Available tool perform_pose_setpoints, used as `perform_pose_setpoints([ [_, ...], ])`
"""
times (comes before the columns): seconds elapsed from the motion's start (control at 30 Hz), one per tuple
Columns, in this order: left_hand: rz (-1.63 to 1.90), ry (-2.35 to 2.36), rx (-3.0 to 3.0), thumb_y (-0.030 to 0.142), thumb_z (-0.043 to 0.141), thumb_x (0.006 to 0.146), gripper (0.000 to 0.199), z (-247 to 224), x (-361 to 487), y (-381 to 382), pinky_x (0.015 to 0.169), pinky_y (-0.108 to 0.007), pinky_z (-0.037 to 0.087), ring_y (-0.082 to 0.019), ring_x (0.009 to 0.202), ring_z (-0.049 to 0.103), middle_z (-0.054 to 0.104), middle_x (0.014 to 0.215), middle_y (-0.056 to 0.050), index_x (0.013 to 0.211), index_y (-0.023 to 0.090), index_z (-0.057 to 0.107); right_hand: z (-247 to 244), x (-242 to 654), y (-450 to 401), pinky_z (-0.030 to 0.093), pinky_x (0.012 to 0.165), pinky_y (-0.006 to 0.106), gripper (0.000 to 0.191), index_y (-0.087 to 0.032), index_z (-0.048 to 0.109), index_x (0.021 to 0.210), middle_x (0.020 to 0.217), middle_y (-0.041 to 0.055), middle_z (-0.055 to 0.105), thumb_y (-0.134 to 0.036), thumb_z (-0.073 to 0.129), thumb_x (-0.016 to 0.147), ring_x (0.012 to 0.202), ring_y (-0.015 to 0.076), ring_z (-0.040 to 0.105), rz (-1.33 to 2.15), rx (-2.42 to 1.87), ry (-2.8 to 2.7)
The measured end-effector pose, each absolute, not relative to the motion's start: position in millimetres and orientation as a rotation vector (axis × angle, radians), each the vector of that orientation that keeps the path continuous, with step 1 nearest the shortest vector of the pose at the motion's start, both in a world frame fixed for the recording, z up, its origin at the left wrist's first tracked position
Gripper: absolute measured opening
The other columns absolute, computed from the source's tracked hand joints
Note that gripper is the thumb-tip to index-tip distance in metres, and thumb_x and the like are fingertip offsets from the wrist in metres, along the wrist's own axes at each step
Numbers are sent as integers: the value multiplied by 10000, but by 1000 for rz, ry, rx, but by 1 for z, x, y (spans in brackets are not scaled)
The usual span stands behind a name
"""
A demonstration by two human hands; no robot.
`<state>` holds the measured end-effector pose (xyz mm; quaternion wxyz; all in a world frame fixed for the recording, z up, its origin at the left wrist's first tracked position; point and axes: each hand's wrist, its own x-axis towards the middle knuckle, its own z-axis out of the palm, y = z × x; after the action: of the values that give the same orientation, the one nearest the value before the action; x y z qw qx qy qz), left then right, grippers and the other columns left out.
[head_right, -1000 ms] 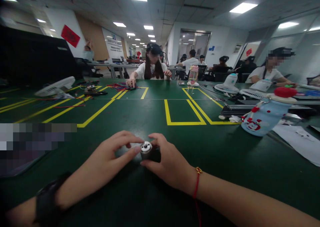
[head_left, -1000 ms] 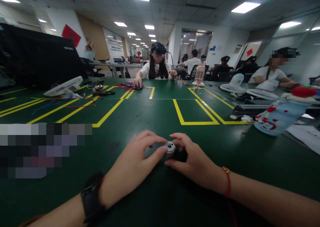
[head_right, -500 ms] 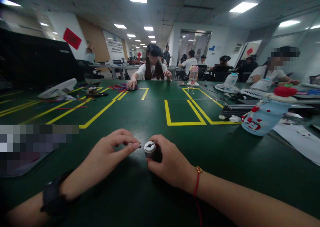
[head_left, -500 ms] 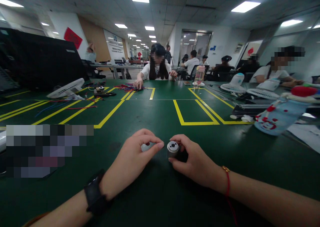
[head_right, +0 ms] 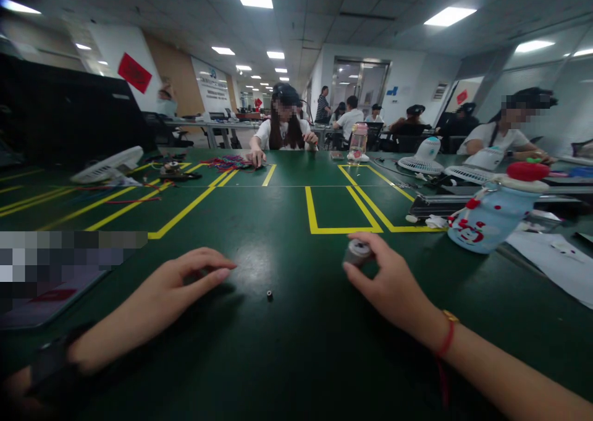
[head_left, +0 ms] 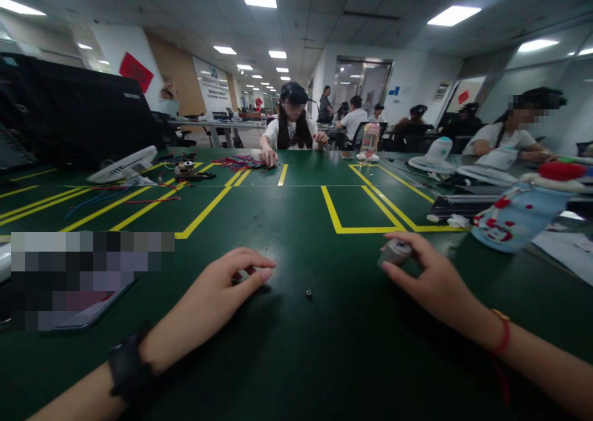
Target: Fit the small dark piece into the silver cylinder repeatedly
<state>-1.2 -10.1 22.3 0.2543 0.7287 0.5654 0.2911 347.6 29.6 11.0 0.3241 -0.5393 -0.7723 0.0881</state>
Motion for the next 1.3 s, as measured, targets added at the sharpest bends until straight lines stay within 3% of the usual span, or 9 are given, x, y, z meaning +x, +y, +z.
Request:
perform_pose_setpoints([
  [0.2, 736, 1625, 1771, 505, 516, 869, 299, 10, -41, -12, 836, -345, 478, -239, 980, 626, 691, 1032, -10, 1005, 278, 658, 6, 471, 22, 476, 559, 338, 593, -235, 438, 1253, 1028, 132, 611, -576, 506, 773, 552, 186, 587, 84, -2080, -1749],
  [0.3, 743, 1621, 1767, 506, 521, 867, 289, 7, -39, -13, 840, -339, 472, -233, 974, 627, 690, 1023, -6, 976, 277, 661, 3, 489, 21, 486, 682, 381, 619, -231, 414, 1268, 1104, 170, 574, -597, 485, 775, 852, 311, 627, -140, -2080, -1845],
  [0.37, 739, 1619, 1791, 503, 531, 862, 278, 7, -36, -13, 848, -336, 466, -229, 973, 623, 687, 1018, -3, 948, 277, 669, 4, 474, 22, 431, 844, 479, 750, -175, 367, 1318, 1230, 216, 496, -631, 512, 741, 1105, 412, 503, -507, -1940, -1867],
  [0.43, 736, 1617, 1819, 500, 536, 860, 271, 6, -33, -13, 857, -334, 460, -226, 974, 617, 680, 1022, -1, 935, 280, 676, 7, 438, 22, 341, 947, 533, 785, -163, 361, 1335, 1293, 201, 454, -638, 529, 733, 1204, 410, 407, -723, -1648, -1951],
  [0.6, 704, 1619, 1888, 499, 535, 862, 274, 5, -32, -12, 874, -338, 447, -224, 984, 604, 657, 1042, -7, 939, 285, 689, 9, 301, 15, 363, 946, 409, 496, -283, 400, 1333, 1251, 41, 526, -434, 499, 871, 1141, 209, 453, -136, -1078, -2520],
  [0.73, 683, 1620, 1935, 490, 540, 864, 260, 7, -31, -14, 887, -345, 440, -217, 981, 600, 648, 1033, -3, 935, 290, 691, 10, 244, 16, 396, 826, 334, 196, -277, 618, 1013, 1006, -10, 607, -367, 482, 903, 952, 152, 498, 202, -885, -2650],
  [0.83, 689, 1599, 1939, 481, 523, 879, 257, 9, -30, -16, 874, -337, 449, -207, 979, 600, 641, 1040, 0, 939, 291, 684, 17, 268, 23, 410, 793, 302, 186, -214, 619, 903, 901, 5, 601, -269, 442, 924, 873, 124, 508, 261, -917, -2546],
  [1.13, 652, 1594, 1970, 483, 541, 868, 237, 3, -26, -14, 860, -332, 453, -200, 972, 598, 630, 1041, 11, 947, 311, 684, 9, 308, 5, 464, 838, 275, 330, -268, 554, 1203, 1118, 43, 544, -339, 526, 882, 978, 131, 520, 409, -1022, -2560],
  [1.3, 675, 1600, 1961, 476, 531, 877, 236, 5, -29, -16, 876, -328, 445, -196, 979, 597, 630, 1041, 13, 948, 308, 681, 9, 280, 6, 472, 754, 241, 180, -210, 644, 932, 937, 32, 601, -247, 471, 897, 858, 120, 546, 286, -918, -2633],
])
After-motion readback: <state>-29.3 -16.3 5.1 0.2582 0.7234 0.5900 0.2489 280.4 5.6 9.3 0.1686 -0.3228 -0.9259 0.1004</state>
